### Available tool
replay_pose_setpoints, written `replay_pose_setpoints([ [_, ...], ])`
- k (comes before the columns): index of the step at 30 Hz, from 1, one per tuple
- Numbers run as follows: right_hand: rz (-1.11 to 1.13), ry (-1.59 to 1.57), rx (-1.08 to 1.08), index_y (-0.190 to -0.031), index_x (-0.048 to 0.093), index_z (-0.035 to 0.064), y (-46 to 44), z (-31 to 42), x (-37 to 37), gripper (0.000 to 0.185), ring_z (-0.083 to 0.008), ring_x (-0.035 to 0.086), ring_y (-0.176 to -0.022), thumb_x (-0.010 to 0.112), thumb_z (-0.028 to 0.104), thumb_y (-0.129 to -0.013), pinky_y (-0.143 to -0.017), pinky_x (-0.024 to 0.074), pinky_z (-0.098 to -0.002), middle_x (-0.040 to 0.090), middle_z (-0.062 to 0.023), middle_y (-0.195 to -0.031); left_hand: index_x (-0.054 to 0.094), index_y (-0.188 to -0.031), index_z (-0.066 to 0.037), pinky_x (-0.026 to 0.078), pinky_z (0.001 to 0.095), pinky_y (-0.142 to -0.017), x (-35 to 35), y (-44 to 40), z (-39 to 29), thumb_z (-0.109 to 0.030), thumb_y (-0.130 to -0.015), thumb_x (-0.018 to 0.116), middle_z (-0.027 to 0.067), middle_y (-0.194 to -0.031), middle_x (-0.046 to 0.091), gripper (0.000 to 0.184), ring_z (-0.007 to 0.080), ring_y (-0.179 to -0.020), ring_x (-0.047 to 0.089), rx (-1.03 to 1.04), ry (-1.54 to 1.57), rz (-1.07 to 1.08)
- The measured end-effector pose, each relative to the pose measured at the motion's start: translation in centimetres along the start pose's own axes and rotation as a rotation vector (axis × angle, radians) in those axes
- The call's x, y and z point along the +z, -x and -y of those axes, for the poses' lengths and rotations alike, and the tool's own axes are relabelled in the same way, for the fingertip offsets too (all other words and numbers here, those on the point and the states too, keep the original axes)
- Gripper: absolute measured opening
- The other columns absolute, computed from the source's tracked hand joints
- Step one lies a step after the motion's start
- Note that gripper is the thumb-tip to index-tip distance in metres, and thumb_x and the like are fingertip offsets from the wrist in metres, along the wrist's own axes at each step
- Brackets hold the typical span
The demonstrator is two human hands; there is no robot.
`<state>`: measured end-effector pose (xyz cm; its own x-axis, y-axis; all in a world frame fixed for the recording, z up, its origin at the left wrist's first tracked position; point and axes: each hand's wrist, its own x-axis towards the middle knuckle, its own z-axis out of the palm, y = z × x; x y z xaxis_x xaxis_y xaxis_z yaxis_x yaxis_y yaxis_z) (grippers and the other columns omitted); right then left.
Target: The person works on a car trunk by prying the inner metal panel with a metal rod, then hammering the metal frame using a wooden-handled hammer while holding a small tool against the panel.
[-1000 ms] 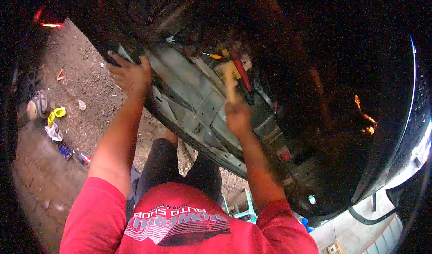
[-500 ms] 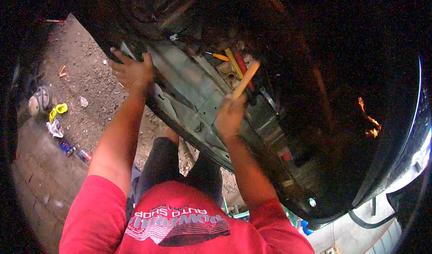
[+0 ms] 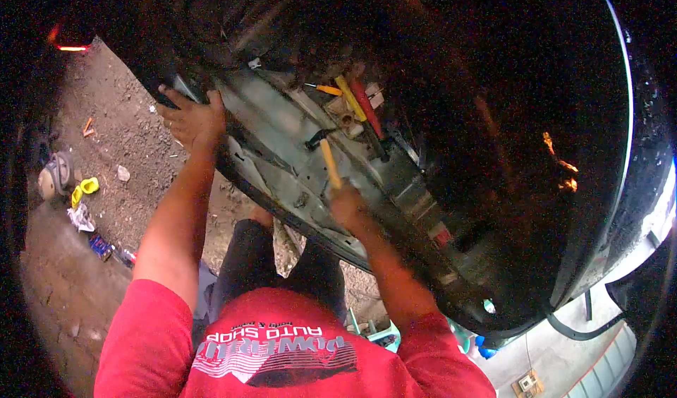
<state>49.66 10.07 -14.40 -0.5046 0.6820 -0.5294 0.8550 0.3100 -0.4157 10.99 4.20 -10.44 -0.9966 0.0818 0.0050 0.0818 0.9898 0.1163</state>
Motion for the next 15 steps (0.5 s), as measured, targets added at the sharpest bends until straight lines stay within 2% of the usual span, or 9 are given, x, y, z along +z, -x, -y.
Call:
replay_pose_setpoints([
  [2,0.05,-0.119,0.055,-0.113,0.061,0.0012,-1.5,1.6,-4.6,0.035,-0.0485,0.066,-0.085,0.061,0.033,-0.098,-0.077,0.0533,-0.0539,0.067,-0.0284,-0.098,0.006,-0.164,-0.006,0.032,0.0553,-0.117,0.3,0.1,0.7,-0.056,-0.083,0.064,0.0389,-0.159,0.014,0.111,0.0531,-0.14,0.035,0.026,0.011,-0.027],
  [5,-0.248,-0.646,0.231,-0.114,0.061,0.0013,-2.7,7.3,-9.3,0.037,-0.0498,0.066,-0.086,0.061,0.035,-0.098,-0.078,0.0532,-0.0541,0.068,-0.0293,-0.101,0.005,-0.164,-0.006,0.031,0.0553,-0.118,0.9,0.8,0.7,-0.057,-0.083,0.065,0.0387,-0.159,0.015,0.112,0.0532,-0.14,0.035,0.045,0.003,-0.045],
  [6,-0.366,-0.872,0.305,-0.115,0.061,0.0014,-2.6,8.2,-8.4,0.038,-0.0503,0.066,-0.086,0.061,0.036,-0.098,-0.078,0.0532,-0.0542,0.068,-0.0297,-0.102,0.004,-0.163,-0.006,0.031,0.0554,-0.118,0.8,0.6,0.9,-0.057,-0.082,0.065,0.0385,-0.158,0.015,0.114,0.0534,-0.14,0.035,0.048,-0.033,-0.056],
  [7,-0.397,-0.955,0.351,-0.115,0.061,0.0015,-2.0,7.9,-5.9,0.039,-0.0507,0.066,-0.086,0.061,0.036,-0.098,-0.078,0.0531,-0.0543,0.068,-0.03,-0.102,0.004,-0.163,-0.006,0.031,0.0554,-0.118,0.7,0.5,1.2,-0.057,-0.082,0.065,0.0385,-0.158,0.015,0.114,0.0534,-0.14,0.035,0.05,-0.036,-0.06],
  [8,-0.152,-0.437,0.16,-0.115,0.058,0.0014,-1.1,4.2,-1.2,0.037,-0.0489,0.066,-0.082,0.059,0.036,-0.1,-0.077,0.0529,-0.0536,0.068,-0.0282,-0.098,0.005,-0.164,-0.007,0.032,0.0565,-0.117,0.6,0.6,1.0,-0.058,-0.084,0.064,0.0391,-0.158,0.017,0.112,0.0553,-0.14,0.035,0.036,-0.042,-0.047],
  [10,0.073,0.09,-0.025,-0.114,0.056,0.0013,-1.2,1.4,0.0,0.035,-0.0472,0.066,-0.079,0.057,0.035,-0.102,-0.075,0.0527,-0.0529,0.067,-0.0265,-0.094,0.005,-0.164,-0.007,0.032,0.0576,-0.117,0.4,0.8,0.1,-0.059,-0.086,0.062,0.0398,-0.157,0.018,0.109,0.0572,-0.14,0.035,0.027,-0.029,-0.035],
  [13,0.153,0.019,-0.048,-0.107,0.056,0.0004,-1.6,2.8,-2.7,0.026,-0.0517,0.061,-0.073,0.06,0.025,-0.101,-0.064,0.0488,-0.0557,0.064,-0.0283,-0.085,0.005,-0.164,-0.007,0.031,0.0591,-0.117,0.4,1.0,1.6,-0.06,-0.086,0.062,0.0401,-0.158,0.017,0.11,0.0581,-0.139,0.035,0.019,0.014,0.033],
  [15,-0.267,-0.265,0.145,-0.114,0.06,-0.0015,-2.7,7.5,-5.9,0.035,-0.0512,0.065,-0.085,0.064,0.028,-0.096,-0.074,0.0518,-0.0547,0.067,-0.0313,-0.098,0.004,-0.164,-0.007,0.034,0.0552,-0.116,1.0,0.9,0.7,-0.056,-0.084,0.064,0.0389,-0.158,0.017,0.111,0.0544,-0.136,0.04,0.025,-0.064,-0.064],
])
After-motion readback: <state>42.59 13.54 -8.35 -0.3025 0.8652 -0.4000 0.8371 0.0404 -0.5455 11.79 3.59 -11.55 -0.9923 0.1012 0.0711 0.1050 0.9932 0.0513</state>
